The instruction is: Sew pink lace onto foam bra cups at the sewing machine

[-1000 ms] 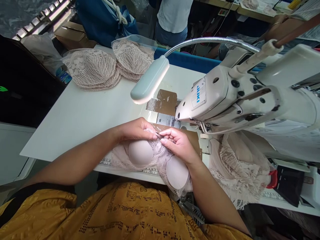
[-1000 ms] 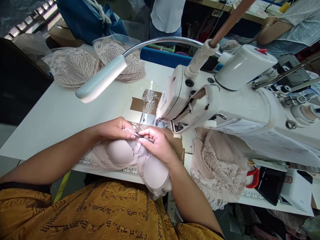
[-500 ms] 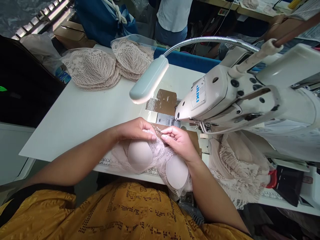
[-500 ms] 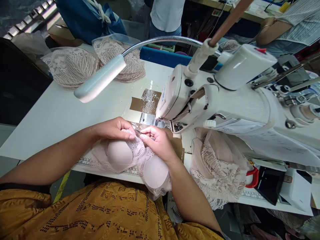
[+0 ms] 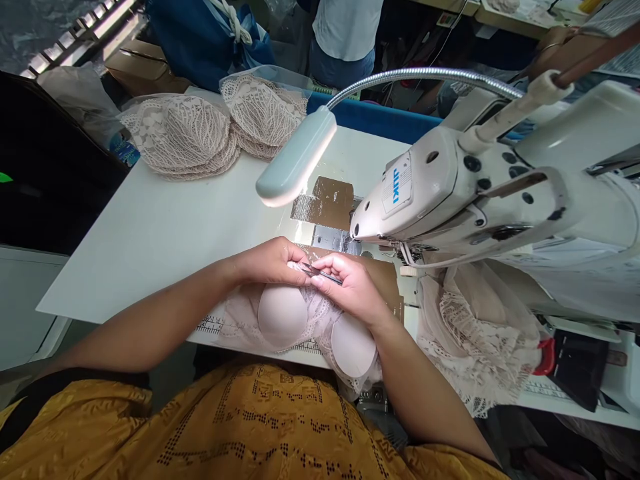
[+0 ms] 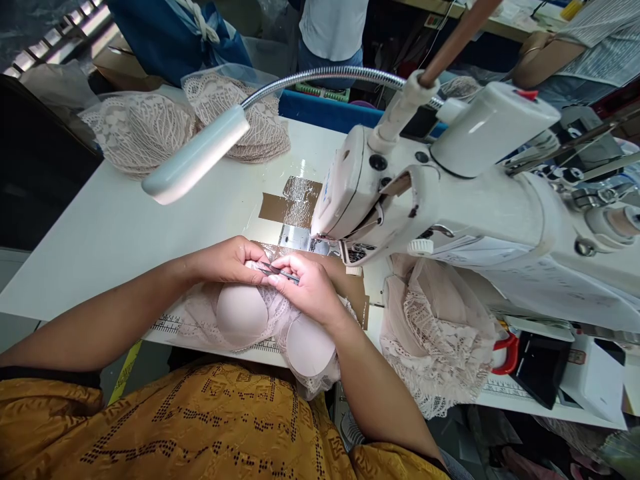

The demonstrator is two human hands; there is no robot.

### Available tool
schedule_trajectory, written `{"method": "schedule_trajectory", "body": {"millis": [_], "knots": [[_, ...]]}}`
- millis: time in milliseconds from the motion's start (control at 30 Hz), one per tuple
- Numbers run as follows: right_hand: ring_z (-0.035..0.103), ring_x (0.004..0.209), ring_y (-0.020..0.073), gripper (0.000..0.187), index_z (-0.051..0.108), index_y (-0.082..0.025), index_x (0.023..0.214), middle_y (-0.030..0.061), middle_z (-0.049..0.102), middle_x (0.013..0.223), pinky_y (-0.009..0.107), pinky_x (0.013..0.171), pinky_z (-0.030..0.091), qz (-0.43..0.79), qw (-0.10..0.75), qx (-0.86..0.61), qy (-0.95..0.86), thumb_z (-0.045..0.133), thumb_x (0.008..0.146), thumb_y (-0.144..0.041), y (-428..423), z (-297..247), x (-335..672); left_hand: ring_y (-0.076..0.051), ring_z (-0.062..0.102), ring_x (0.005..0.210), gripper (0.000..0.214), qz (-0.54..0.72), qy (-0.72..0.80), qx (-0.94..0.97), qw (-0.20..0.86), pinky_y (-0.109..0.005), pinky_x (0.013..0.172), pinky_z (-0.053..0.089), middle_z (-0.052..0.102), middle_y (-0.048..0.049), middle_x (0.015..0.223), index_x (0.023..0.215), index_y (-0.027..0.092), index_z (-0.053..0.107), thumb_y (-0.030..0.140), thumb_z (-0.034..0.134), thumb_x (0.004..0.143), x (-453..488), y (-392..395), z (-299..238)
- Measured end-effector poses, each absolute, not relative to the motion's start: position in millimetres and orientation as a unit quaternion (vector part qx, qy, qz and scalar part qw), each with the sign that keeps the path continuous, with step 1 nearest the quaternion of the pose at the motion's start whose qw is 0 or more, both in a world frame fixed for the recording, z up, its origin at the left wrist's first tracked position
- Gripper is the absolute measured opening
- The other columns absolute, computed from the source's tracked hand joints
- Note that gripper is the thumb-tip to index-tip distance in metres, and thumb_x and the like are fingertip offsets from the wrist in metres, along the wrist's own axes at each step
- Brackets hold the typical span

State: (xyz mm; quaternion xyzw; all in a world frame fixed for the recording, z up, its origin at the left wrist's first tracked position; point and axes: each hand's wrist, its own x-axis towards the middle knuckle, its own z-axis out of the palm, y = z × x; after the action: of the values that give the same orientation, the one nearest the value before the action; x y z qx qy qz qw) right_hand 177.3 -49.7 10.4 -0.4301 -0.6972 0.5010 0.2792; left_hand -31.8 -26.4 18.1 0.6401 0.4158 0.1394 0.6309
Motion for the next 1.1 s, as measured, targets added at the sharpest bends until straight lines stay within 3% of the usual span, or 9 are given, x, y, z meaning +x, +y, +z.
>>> {"method": "schedule_trajectory", "body": {"millis": [133,300,500,700,800,1100], "knots": [[0.066,0.087,0.0187,0.018,0.064,-0.020,0.094,0.0041,0.069,0.094,0.034,0.078,0.053,0.535,0.310,-0.435,-0.654,0.068,0.082,-0.033,-51,7,178,-0.015,0.058,0.075,0.025,0.128,0.415,0.640,0.633,-0.023,0.065,0.042,0.064,-0.0011,0.080,0.084,0.014,0.070,0.036,0.073,0.073,-34,-26,21],[0.065,0.090,0.0201,0.043,0.061,-0.021,0.110,0.0037,0.068,0.094,0.035,0.080,0.055,0.596,0.300,-0.435,-0.605,0.077,0.073,-0.035,-52,4,177,-0.020,0.063,0.094,0.026,0.130,0.379,0.641,0.654,-0.027,0.082,0.047,0.070,-0.0055,0.101,0.096,0.015,0.071,0.027,0.071,0.073,-39,-24,25],[0.065,0.096,0.0204,0.031,0.064,-0.020,0.103,0.0058,0.068,0.105,0.036,0.087,0.053,0.580,0.320,-0.446,-0.602,0.074,0.076,-0.032,-53,7,176,-0.017,0.061,0.075,0.025,0.130,0.419,0.602,0.667,-0.026,0.067,0.047,0.068,-0.0046,0.081,0.084,0.012,0.069,0.034,0.072,0.073,-40,-26,26],[0.064,0.083,0.0176,0.033,0.063,-0.021,0.106,0.0036,0.068,0.092,0.033,0.075,0.054,0.592,0.299,-0.428,-0.614,0.069,0.081,-0.042,-51,6,183,-0.015,0.059,0.071,0.026,0.158,0.405,0.558,0.707,-0.025,0.064,0.047,0.067,-0.0052,0.079,0.082,0.011,0.072,0.036,0.074,0.074,-38,-28,26],[0.062,0.074,0.0159,0.031,0.064,-0.021,0.106,0.0019,0.066,0.084,0.032,0.070,0.053,0.585,0.292,-0.423,-0.628,0.065,0.084,-0.042,-49,6,186,-0.012,0.054,0.065,0.025,0.161,0.405,0.561,0.704,-0.022,0.056,0.042,0.063,-0.0033,0.072,0.077,0.011,0.071,0.036,0.074,0.075,-36,-29,27],[0.066,0.086,0.0189,0.019,0.070,-0.022,0.096,0.0042,0.072,0.095,0.034,0.079,0.054,0.544,0.285,-0.401,-0.680,0.068,0.081,-0.034,-48,12,183,-0.007,0.035,0.053,0.032,0.145,0.387,0.583,0.699,-0.019,0.047,0.024,0.043,0.0035,0.056,0.059,0.012,0.059,0.036,0.073,0.073,-32,-29,28]]}}
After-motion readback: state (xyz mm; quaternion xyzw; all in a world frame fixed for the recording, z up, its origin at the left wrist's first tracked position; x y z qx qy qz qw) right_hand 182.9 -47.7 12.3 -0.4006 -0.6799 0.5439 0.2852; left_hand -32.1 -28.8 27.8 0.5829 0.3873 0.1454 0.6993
